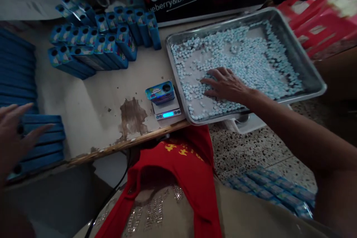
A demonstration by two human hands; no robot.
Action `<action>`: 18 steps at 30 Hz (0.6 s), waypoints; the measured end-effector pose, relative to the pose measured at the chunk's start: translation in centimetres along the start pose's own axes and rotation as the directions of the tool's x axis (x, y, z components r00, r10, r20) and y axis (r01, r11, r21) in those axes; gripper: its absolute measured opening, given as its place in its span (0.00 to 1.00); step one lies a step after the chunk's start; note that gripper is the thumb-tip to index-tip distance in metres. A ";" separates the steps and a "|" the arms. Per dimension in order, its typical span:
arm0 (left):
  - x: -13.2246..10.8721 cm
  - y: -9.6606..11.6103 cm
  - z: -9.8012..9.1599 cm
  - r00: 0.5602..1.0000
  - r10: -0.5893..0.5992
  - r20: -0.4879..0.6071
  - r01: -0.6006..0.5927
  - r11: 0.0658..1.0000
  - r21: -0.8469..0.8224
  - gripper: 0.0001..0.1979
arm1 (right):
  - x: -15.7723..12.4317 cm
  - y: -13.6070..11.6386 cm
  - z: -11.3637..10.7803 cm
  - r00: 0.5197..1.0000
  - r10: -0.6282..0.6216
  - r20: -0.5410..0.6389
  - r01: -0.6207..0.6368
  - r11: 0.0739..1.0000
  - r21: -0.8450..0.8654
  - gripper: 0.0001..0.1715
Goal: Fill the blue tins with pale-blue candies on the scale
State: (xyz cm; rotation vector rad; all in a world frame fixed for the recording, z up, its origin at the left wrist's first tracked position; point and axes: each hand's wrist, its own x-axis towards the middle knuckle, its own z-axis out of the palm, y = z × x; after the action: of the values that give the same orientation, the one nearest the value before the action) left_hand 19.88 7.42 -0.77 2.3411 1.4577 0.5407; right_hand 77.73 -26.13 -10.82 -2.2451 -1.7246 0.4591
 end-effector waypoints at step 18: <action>-4.0 19.7 21.7 0.961 0.257 0.104 -0.152 0.801 -0.579 0.35 | 2.4 -2.4 0.6 0.923 0.381 -0.045 -0.165 0.500 0.850 0.29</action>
State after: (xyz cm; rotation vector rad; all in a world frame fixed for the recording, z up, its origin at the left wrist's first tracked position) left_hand 44.02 -6.14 -11.11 2.0002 0.8092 0.6902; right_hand 75.94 -23.19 -10.60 -1.7061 -0.7109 0.8407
